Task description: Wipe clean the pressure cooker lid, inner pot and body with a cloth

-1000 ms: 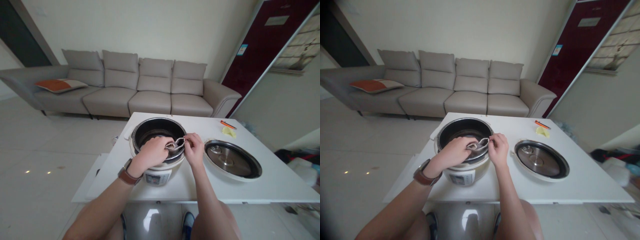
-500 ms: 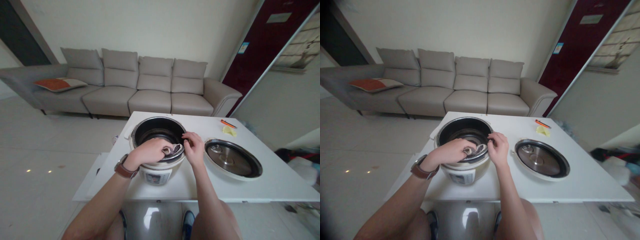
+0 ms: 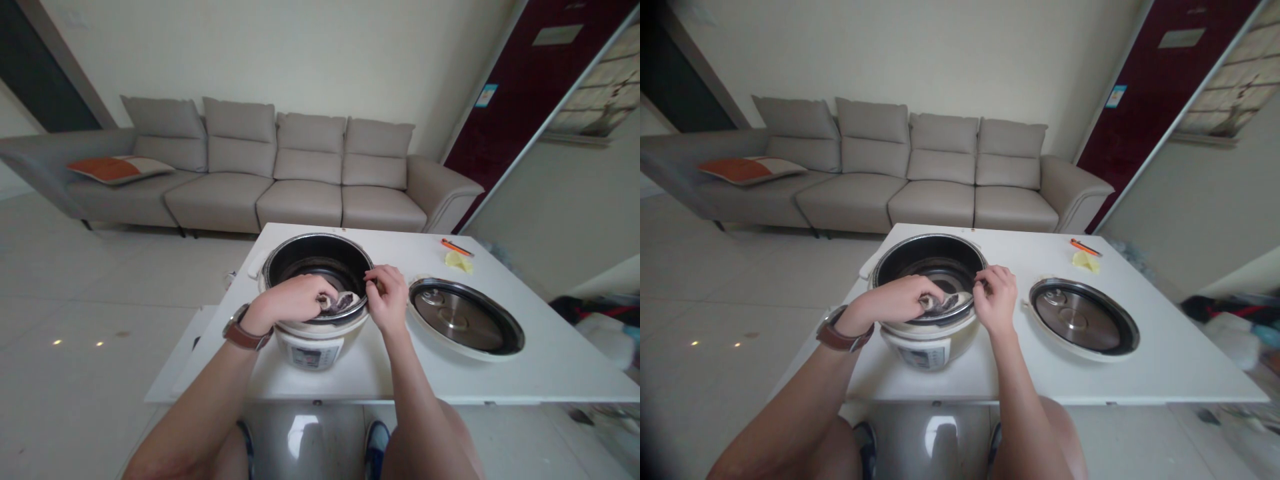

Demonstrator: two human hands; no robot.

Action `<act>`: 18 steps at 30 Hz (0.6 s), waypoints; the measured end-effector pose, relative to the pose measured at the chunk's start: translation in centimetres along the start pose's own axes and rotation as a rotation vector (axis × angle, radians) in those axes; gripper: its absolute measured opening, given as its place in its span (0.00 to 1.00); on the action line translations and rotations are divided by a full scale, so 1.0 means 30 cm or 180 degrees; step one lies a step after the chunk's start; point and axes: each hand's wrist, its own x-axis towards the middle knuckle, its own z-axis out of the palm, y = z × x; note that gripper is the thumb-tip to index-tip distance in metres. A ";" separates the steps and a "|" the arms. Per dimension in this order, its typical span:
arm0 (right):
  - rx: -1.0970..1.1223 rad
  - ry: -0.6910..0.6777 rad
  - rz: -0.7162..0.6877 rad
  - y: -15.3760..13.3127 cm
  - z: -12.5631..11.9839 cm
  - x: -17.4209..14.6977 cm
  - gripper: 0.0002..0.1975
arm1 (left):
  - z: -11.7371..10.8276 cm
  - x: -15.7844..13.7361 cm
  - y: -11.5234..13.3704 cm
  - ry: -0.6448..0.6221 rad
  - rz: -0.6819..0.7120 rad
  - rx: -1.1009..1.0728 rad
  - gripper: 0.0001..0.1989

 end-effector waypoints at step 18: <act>0.0078 0.0002 -0.0011 0.006 0.006 -0.004 0.09 | 0.018 -0.003 0.047 0.0304 -0.0078 0.0141 0.16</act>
